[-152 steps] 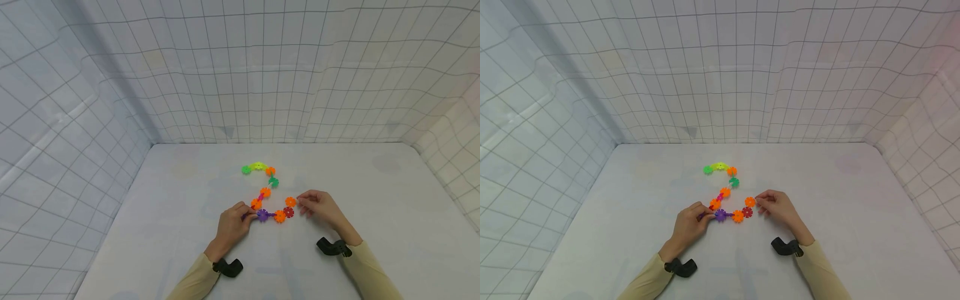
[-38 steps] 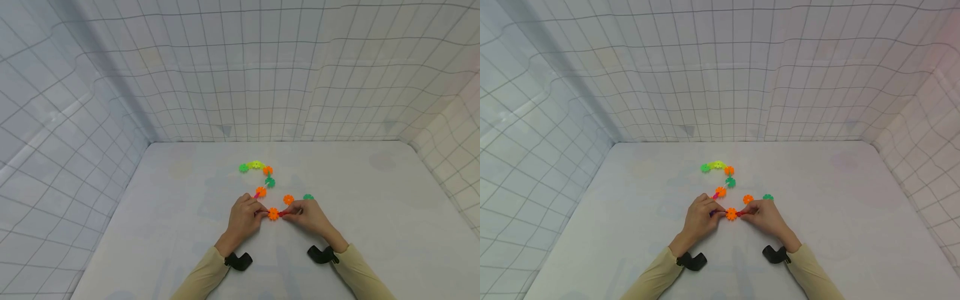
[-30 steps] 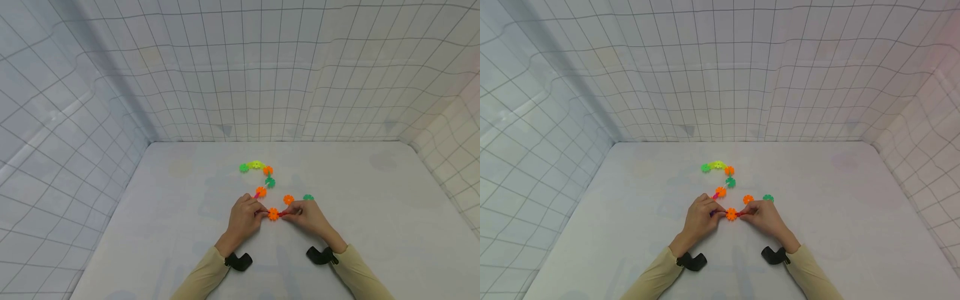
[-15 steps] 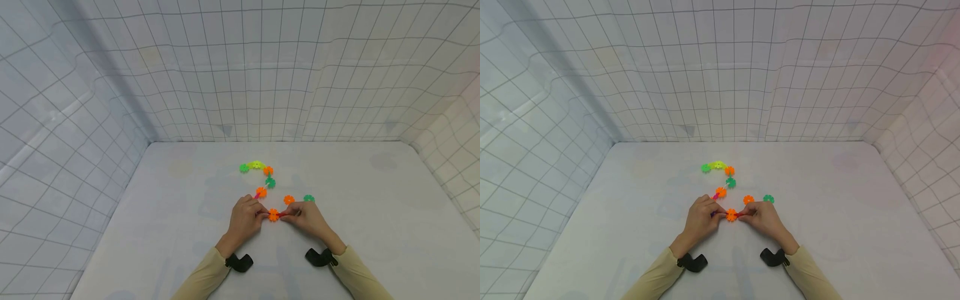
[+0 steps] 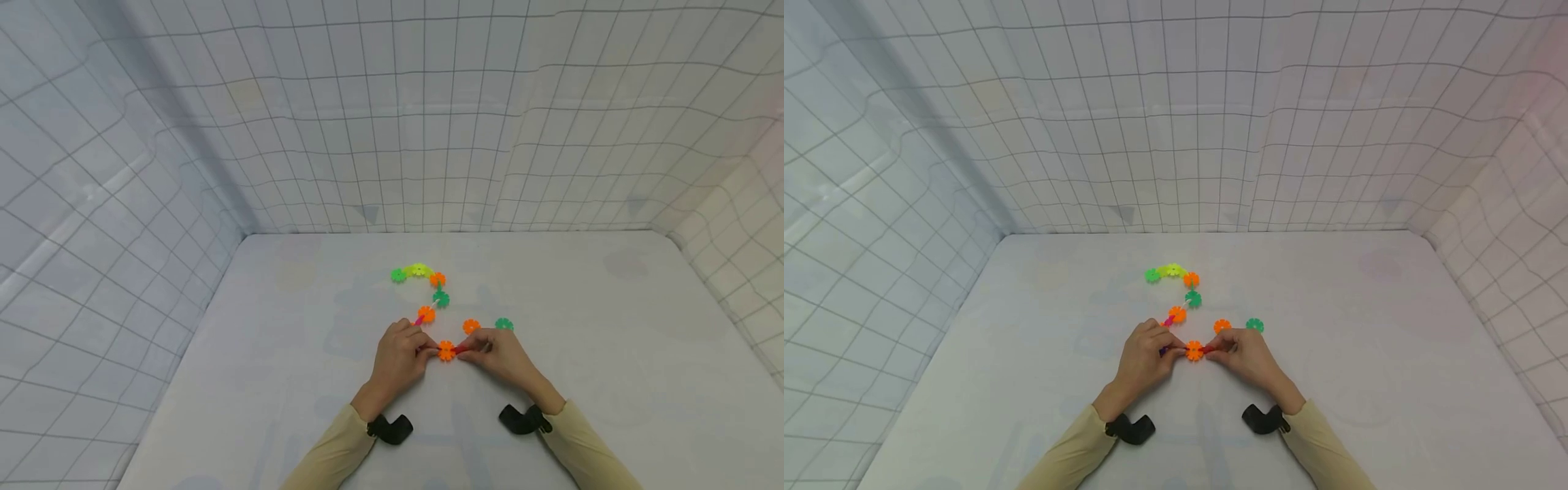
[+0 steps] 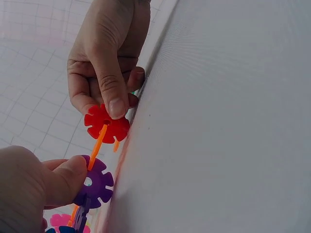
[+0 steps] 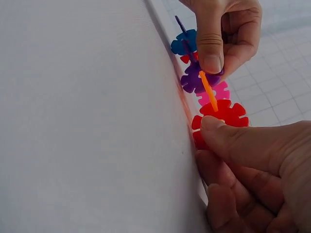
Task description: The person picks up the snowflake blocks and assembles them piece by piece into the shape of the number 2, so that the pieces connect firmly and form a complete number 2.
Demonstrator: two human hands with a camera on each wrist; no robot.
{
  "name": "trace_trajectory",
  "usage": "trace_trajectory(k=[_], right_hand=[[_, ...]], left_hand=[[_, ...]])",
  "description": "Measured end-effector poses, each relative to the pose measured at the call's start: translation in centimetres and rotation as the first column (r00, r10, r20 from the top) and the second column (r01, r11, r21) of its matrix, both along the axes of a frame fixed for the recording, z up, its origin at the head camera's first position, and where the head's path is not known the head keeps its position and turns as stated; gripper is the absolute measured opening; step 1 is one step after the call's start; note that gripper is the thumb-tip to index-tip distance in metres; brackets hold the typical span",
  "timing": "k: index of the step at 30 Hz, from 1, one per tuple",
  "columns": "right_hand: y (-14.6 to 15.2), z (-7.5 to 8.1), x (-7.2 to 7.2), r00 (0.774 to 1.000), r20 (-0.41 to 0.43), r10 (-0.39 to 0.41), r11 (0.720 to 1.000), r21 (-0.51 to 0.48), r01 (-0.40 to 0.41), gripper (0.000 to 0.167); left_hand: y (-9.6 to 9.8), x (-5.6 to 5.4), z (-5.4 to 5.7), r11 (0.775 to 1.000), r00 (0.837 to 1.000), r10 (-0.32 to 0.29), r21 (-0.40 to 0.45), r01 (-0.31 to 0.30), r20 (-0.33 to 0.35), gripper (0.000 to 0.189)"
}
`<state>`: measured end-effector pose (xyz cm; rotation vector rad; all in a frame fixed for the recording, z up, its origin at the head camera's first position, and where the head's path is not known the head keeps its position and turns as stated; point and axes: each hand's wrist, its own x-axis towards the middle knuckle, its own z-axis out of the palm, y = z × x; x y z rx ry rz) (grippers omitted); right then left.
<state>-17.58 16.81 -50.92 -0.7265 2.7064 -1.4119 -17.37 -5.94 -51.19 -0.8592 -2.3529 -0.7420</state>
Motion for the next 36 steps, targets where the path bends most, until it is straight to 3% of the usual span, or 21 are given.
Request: trace_trajectory(k=[8, 14, 19, 26, 33, 36], right_hand=[[1.5, 0.5, -0.5, 0.997, 0.073, 0.028, 0.998, 0.05, -0.032, 0.014], [2.7, 1.1, -1.3, 0.996, 0.025, -0.085, 0.994, 0.074, 0.083, 0.008], [2.4, 1.5, -2.2, 0.978, -0.011, -0.208, 0.968, 0.138, 0.208, 0.008], [1.0, 1.8, -2.9, 0.98, 0.001, -0.197, 0.923, 0.337, 0.185, 0.031], [1.0, 1.7, -2.7, 0.983, 0.073, -0.171, 0.954, 0.261, 0.146, 0.027], [1.3, 1.3, -2.2, 0.987, 0.045, -0.152, 0.97, 0.201, 0.14, 0.028]], left_hand=[[-0.1, 0.0, -0.1, 1.0, 1.0, 0.001, 0.01, -0.002, 0.016, 0.01], [-0.1, 0.1, -0.1, 1.0, 1.0, -0.001, 0.019, 0.001, 0.023, 0.009], [-0.1, 0.0, -0.2, 1.0, 1.0, 0.001, 0.02, -0.002, 0.022, 0.01], [0.0, 0.1, -0.1, 0.999, 1.0, -0.01, 0.033, 0.01, 0.019, 0.01], [0.0, 0.2, 0.0, 0.999, 1.0, -0.006, 0.037, 0.005, 0.013, 0.011], [-0.1, 0.1, -0.1, 0.999, 1.0, -0.003, 0.037, 0.003, 0.007, 0.011]])
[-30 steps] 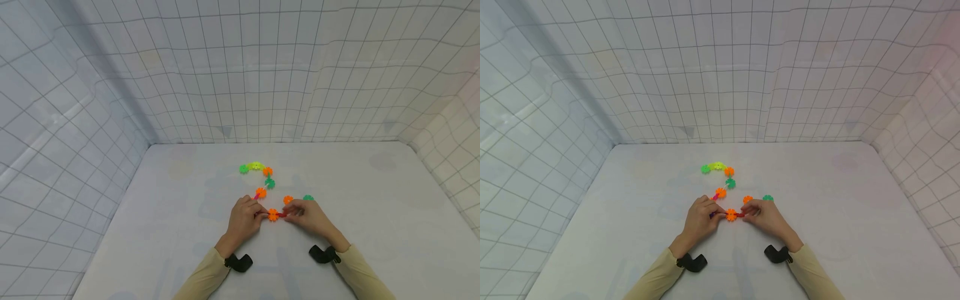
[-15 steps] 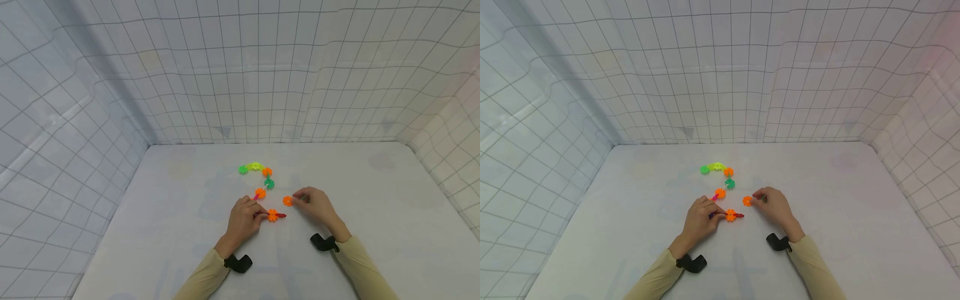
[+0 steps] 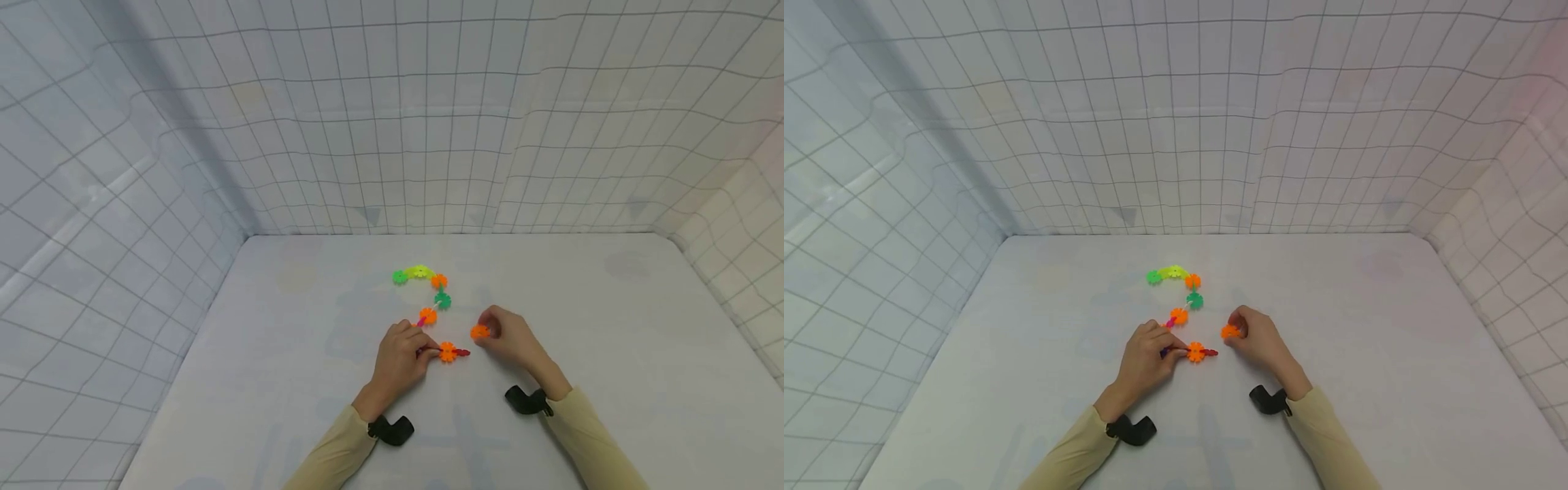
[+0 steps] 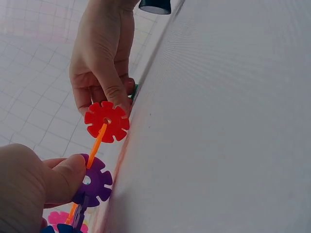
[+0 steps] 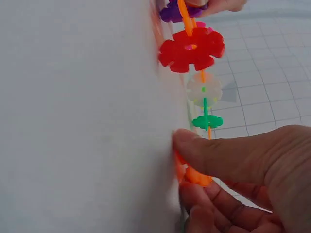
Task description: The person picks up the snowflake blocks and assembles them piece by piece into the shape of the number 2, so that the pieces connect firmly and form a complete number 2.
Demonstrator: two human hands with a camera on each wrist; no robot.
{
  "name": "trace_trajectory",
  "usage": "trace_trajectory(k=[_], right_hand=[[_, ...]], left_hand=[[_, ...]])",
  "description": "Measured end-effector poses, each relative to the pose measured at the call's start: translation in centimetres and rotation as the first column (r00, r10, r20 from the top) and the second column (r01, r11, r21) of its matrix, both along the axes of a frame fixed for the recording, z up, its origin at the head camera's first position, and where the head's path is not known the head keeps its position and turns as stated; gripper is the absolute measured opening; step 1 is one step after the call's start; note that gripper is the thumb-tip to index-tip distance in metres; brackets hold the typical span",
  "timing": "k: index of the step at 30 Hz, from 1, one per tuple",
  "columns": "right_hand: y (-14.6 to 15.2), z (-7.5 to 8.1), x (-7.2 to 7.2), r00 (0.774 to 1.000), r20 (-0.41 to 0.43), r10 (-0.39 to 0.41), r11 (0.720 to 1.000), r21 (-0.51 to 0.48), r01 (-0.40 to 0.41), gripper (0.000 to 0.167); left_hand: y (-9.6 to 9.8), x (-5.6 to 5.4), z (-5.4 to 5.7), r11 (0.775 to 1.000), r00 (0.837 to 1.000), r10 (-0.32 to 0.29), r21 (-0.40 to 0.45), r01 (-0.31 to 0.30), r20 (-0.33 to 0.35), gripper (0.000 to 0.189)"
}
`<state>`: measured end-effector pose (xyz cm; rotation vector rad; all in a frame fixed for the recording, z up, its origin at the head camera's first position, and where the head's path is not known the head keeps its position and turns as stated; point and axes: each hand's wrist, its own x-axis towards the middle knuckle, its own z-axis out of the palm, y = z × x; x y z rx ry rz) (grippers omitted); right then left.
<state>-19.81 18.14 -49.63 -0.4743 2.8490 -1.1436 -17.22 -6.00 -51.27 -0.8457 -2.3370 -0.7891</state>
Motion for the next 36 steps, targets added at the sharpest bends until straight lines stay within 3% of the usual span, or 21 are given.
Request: trace_trajectory(k=[4, 7, 10, 14, 16, 27, 36], right_hand=[[0.6, -0.6, 0.9, 0.999, -0.029, 0.019, 0.996, -0.089, -0.022, 0.021], [1.1, -0.8, 1.4, 0.996, 0.072, 0.049, 0.977, -0.21, -0.033, 0.015], [1.7, -0.8, 1.8, 0.964, 0.243, 0.112, 0.929, -0.371, -0.014, 0.019], [1.9, -0.8, 1.9, 0.911, 0.37, 0.18, 0.881, -0.474, 0.018, 0.028], [1.7, -0.9, 1.9, 0.901, 0.391, 0.189, 0.875, -0.484, 0.026, 0.03], [1.2, -0.7, 2.3, 0.89, 0.408, 0.203, 0.868, -0.495, 0.029, 0.026], [0.7, -1.1, 2.1, 0.895, 0.411, 0.172, 0.864, -0.499, 0.063, 0.024]], left_hand=[[0.0, 0.0, -0.2, 1.0, 1.0, 0.004, -0.006, -0.004, 0.008, 0.011], [0.0, 0.0, -0.1, 1.0, 1.0, 0.006, -0.007, -0.006, 0.014, 0.01], [0.0, -0.1, 0.0, 1.0, 1.0, 0.008, -0.003, -0.008, 0.003, 0.011], [-0.1, -0.1, 0.1, 1.0, 1.0, 0.01, 0.0, -0.01, -0.006, 0.011], [-0.1, -0.1, 0.1, 1.0, 1.0, 0.01, -0.004, -0.01, -0.003, 0.011], [0.0, -0.1, 0.1, 1.0, 1.0, 0.007, -0.006, -0.007, 0.01, 0.01], [0.0, -0.1, 0.0, 1.0, 1.0, 0.003, -0.005, -0.003, 0.026, 0.01]])
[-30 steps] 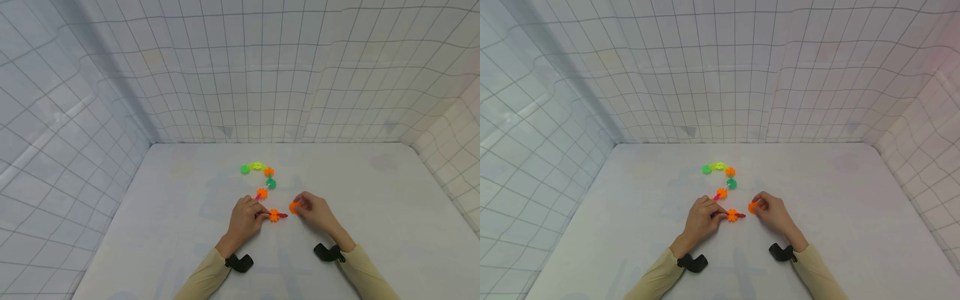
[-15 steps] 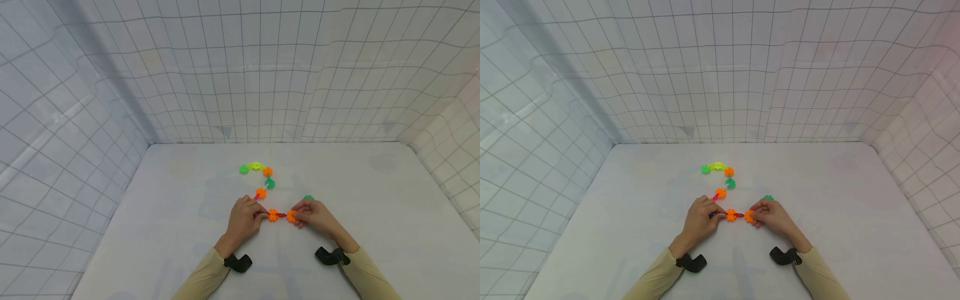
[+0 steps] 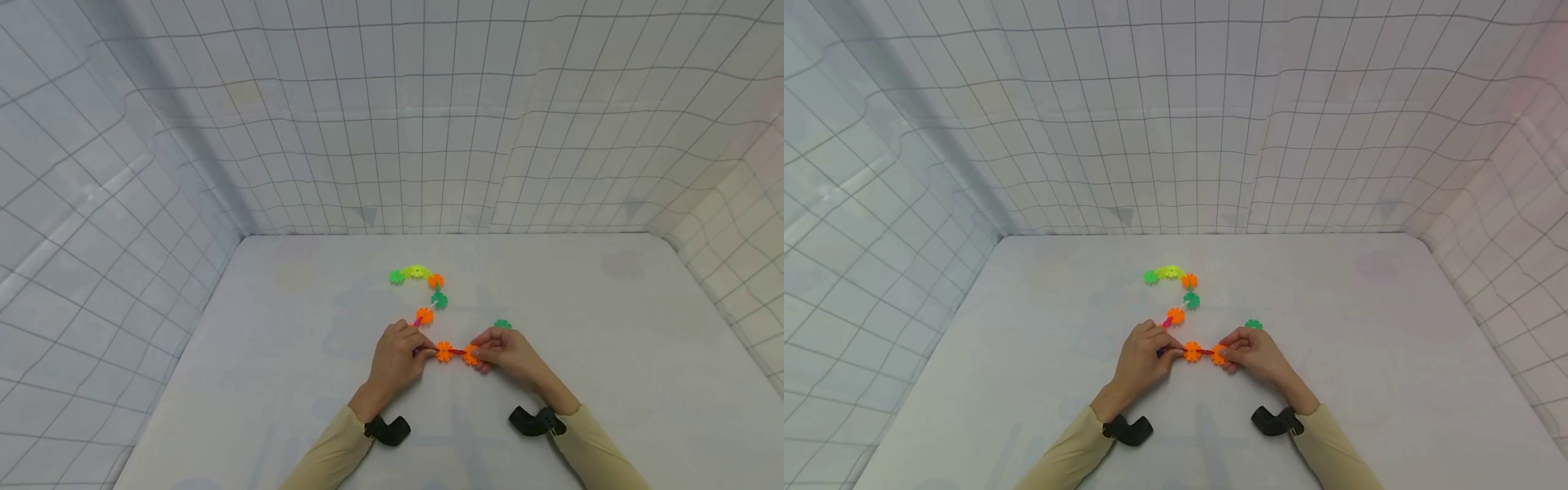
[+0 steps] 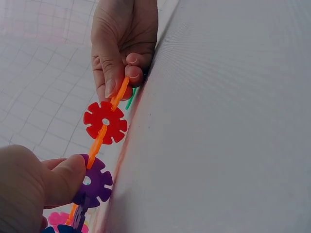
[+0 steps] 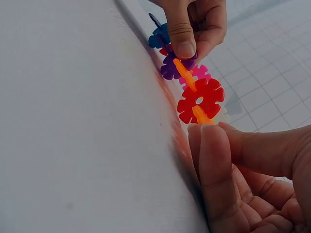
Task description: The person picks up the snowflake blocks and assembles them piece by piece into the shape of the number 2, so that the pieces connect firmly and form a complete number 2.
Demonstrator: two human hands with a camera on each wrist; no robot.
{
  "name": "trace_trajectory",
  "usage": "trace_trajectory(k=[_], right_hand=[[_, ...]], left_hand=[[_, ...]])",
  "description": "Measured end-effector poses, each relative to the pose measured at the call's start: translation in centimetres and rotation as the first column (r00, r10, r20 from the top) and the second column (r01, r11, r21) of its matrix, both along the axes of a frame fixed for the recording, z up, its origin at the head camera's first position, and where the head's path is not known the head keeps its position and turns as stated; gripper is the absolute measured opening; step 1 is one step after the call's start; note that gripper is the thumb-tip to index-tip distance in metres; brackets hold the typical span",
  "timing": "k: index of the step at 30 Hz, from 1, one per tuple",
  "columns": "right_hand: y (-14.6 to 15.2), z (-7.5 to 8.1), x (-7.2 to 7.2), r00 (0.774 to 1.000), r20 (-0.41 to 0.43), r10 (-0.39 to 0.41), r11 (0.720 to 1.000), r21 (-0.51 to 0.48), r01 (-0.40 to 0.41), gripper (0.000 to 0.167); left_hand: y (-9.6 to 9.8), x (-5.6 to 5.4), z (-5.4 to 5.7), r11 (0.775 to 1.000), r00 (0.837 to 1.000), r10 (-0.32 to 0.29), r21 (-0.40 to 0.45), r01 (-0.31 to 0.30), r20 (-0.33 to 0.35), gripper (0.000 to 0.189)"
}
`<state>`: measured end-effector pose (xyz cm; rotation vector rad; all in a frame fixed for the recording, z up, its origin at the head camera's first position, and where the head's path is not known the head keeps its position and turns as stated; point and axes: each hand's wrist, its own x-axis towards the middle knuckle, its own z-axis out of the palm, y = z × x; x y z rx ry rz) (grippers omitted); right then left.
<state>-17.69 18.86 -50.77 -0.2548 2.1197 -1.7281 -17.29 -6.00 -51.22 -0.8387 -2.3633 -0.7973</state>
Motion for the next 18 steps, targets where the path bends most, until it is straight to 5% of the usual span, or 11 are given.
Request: trace_trajectory(k=[18], right_hand=[[-0.94, 0.4, 0.16, 0.998, -0.019, -0.065, 0.998, -0.012, 0.064, 0.019]], left_hand=[[0.28, 0.0, 0.29, 1.0, 0.999, -0.011, 0.02, 0.012, -0.051, 0.012]])
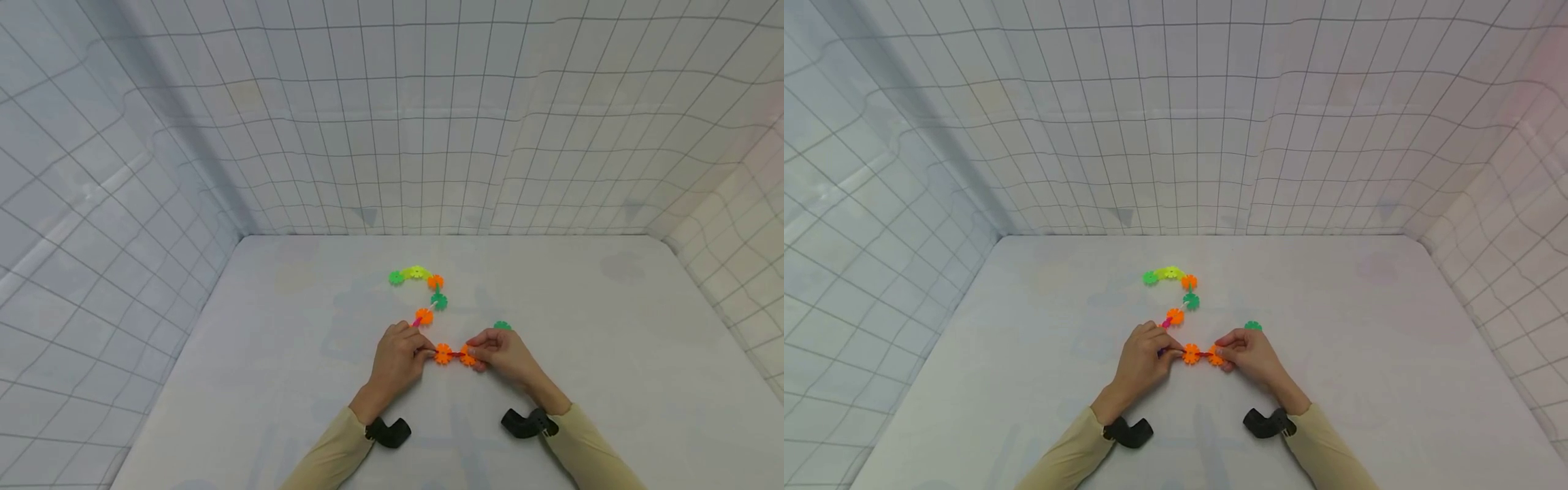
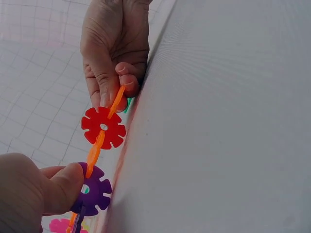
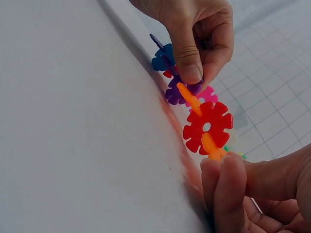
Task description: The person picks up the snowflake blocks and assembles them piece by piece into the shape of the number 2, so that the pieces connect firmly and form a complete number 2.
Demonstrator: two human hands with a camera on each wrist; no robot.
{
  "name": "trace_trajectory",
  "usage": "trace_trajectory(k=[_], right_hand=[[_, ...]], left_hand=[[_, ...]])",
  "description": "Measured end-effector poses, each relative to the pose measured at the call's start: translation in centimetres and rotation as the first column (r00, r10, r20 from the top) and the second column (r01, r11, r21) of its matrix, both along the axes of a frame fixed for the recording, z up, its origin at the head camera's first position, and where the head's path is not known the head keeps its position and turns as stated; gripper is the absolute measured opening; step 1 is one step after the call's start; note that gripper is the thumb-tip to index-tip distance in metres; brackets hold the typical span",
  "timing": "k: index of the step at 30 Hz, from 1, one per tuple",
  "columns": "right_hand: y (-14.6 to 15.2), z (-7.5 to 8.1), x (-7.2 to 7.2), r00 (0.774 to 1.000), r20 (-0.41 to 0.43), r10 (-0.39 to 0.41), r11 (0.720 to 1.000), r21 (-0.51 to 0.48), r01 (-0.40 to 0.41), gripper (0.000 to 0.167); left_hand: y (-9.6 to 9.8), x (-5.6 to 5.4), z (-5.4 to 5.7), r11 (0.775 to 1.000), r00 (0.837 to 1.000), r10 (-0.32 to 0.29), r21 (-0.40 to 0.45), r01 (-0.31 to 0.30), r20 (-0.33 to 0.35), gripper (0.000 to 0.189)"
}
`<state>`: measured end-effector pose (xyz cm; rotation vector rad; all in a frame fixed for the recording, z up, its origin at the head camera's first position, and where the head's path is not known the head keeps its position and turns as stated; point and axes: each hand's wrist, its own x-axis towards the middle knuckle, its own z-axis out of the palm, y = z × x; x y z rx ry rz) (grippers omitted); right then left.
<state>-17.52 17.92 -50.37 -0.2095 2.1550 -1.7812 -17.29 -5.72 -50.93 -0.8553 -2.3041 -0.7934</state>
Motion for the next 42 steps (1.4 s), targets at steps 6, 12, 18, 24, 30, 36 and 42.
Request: trace_trajectory(k=[6, 12, 18, 24, 30, 36, 42], right_hand=[[-0.4, 0.0, 0.3, 0.999, -0.009, -0.032, 0.999, 0.024, 0.032, 0.02], [-0.4, -0.1, 0.5, 0.999, -0.025, -0.033, 0.999, 0.038, 0.034, 0.023], [0.3, -0.3, 0.4, 0.998, -0.043, -0.047, 0.996, 0.068, 0.05, 0.033], [2.2, 0.6, 0.1, 0.978, -0.15, -0.145, 0.976, 0.142, 0.166, 0.03], [4.5, 0.8, -0.6, 0.887, -0.416, -0.2, 0.847, 0.382, 0.37, 0.021], [5.0, 0.7, -1.0, 0.913, -0.391, -0.117, 0.782, 0.53, 0.328, 0.038], [4.7, 0.5, -1.1, 0.909, -0.409, -0.083, 0.772, 0.55, 0.318, 0.031]], left_hand=[[-0.1, 0.1, 0.0, 1.0, 1.0, 0.008, 0.014, -0.008, -0.004, 0.013], [-0.2, -0.1, -0.4, 1.0, 1.0, 0.016, 0.012, -0.016, -0.012, 0.013], [-0.2, -0.1, -0.5, 1.0, 1.0, 0.016, 0.0, -0.016, -0.014, 0.012], [-0.3, -0.1, -0.5, 1.0, 1.0, 0.013, 0.006, -0.013, -0.001, 0.012], [-0.4, 0.0, -0.4, 1.0, 1.0, 0.017, 0.011, -0.017, 0.02, 0.011], [-0.5, 0.1, -0.4, 1.0, 0.999, 0.027, 0.002, -0.027, 0.032, 0.011], [-0.4, 0.1, -0.4, 1.0, 0.998, 0.026, -0.003, -0.026, 0.053, 0.009]])
